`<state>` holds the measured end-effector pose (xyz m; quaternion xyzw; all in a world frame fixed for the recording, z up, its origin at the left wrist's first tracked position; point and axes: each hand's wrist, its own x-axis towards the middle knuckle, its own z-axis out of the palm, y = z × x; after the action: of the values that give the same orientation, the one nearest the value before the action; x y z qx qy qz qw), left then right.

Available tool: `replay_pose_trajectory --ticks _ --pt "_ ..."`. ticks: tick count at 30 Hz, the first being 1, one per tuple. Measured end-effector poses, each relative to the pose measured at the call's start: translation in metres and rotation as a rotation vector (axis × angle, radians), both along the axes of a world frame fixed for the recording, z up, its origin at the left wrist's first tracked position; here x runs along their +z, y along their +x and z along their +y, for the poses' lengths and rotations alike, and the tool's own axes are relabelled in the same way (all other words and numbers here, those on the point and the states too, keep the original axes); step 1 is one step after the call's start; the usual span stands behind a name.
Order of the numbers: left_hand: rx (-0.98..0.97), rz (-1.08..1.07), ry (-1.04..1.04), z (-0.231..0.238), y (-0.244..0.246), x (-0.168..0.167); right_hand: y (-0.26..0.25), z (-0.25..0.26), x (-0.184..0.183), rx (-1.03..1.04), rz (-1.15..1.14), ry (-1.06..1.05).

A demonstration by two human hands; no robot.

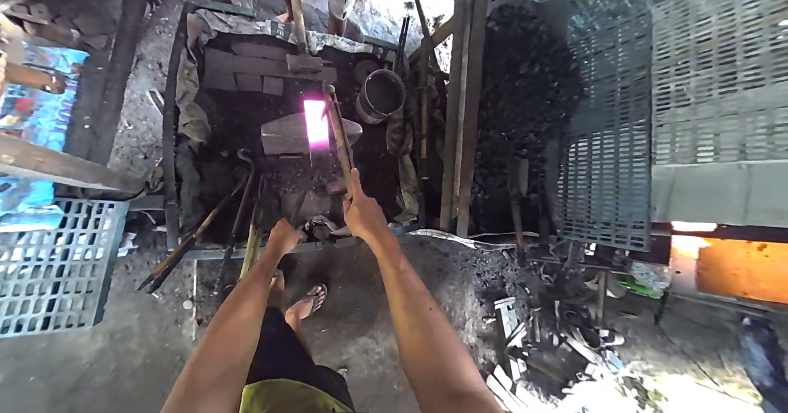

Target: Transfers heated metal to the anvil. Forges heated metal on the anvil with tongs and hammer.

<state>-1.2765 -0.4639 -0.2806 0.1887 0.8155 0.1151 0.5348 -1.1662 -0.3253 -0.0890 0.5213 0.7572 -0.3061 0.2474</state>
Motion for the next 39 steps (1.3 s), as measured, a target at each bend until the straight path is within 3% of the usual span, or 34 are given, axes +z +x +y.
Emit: replay_pose_trajectory --ticks 8,22,29,35,39 --pt "-0.030 0.005 0.013 -0.002 -0.003 -0.005 0.015 -0.032 -0.012 0.001 -0.055 0.022" --pt "-0.014 -0.001 0.021 -0.001 -0.002 -0.002 0.017 -0.038 -0.024 -0.031 -0.041 0.038" --pt "0.012 -0.017 0.015 -0.001 0.000 -0.004 0.013 -0.037 -0.022 -0.018 -0.065 0.026" --pt "-0.014 -0.008 -0.015 0.015 -0.014 0.007 0.000 0.001 0.004 0.016 -0.034 0.008" --pt "-0.032 0.012 0.008 0.015 -0.016 -0.002 0.007 -0.011 -0.005 -0.002 -0.016 0.037"
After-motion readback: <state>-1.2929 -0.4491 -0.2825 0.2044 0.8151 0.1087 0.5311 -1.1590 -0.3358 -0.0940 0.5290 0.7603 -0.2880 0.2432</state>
